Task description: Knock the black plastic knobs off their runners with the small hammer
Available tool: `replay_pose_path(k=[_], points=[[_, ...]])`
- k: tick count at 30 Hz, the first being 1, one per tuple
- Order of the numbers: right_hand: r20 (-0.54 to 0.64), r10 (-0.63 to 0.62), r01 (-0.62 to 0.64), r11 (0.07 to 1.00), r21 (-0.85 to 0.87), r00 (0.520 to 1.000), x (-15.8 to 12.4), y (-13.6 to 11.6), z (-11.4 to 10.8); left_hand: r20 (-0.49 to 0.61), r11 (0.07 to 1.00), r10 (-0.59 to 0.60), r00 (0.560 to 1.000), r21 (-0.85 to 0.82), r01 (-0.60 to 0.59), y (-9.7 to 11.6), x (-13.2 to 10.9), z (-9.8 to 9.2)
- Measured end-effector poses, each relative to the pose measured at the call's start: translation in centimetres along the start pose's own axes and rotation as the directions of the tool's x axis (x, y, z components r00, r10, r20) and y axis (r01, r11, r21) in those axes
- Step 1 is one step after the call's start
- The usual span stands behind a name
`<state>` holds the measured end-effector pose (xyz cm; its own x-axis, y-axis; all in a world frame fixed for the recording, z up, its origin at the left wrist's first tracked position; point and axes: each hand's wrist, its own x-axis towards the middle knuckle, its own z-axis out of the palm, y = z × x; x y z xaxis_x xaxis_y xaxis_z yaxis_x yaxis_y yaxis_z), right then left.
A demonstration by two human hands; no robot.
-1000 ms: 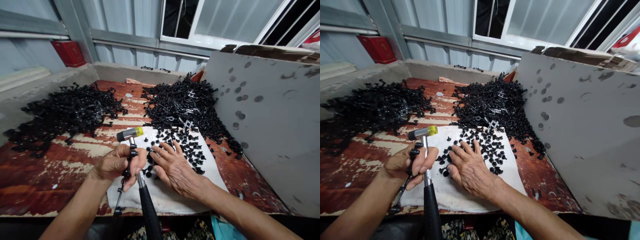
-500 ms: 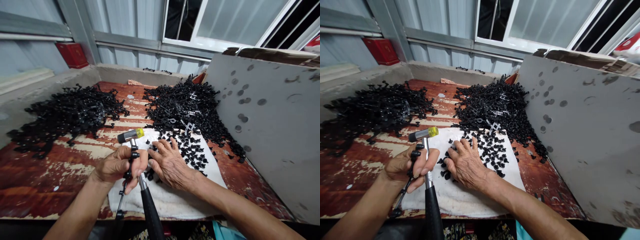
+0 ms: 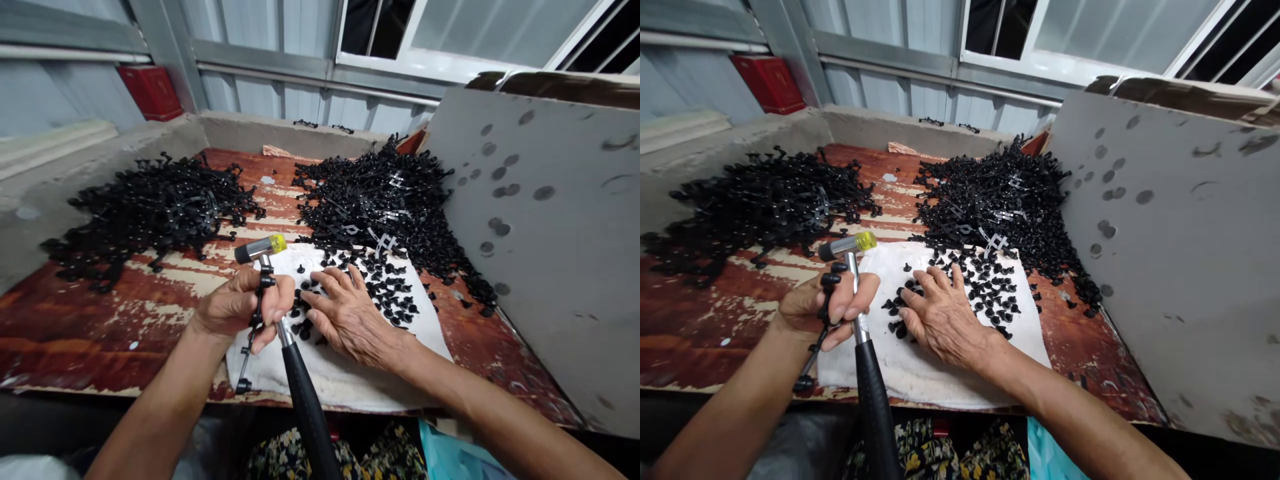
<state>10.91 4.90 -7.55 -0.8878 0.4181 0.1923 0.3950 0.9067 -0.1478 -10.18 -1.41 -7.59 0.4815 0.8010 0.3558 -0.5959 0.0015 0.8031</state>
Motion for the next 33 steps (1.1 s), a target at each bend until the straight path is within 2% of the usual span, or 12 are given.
replay_pose_path(k=[7,12,15,20,26,33], points=[[-0.033,-0.023,0.023,1.0,0.01,0.999,-1.5,0.3,0.3,-0.042,0.998,0.033,0.999,0.052,-0.031,0.2,0.0,-0.2],[-0.169,-0.03,0.036,0.999,0.035,0.985,-1.2,0.7,1.0,-0.085,0.998,0.023,0.996,0.062,-0.017,0.1,-0.2,-0.1],[-0.207,-0.041,0.049,0.998,0.032,0.977,-0.9,0.8,1.5,-0.115,0.999,0.029,0.993,0.046,-0.024,0.1,-0.4,0.3],[-0.177,-0.036,0.037,0.999,0.004,0.984,0.0,0.6,1.8,-0.145,1.0,0.013,0.989,0.024,-0.01,0.0,-0.5,0.6],[-0.107,-0.042,0.038,0.999,-0.036,0.993,-0.1,0.5,1.3,-0.04,0.999,0.027,0.999,0.049,-0.025,0.0,-0.5,-0.3],[-0.131,-0.106,0.085,0.984,-0.159,0.986,0.0,0.6,1.7,-0.069,0.996,0.032,0.997,0.086,-0.026,0.2,-0.6,-0.3]])
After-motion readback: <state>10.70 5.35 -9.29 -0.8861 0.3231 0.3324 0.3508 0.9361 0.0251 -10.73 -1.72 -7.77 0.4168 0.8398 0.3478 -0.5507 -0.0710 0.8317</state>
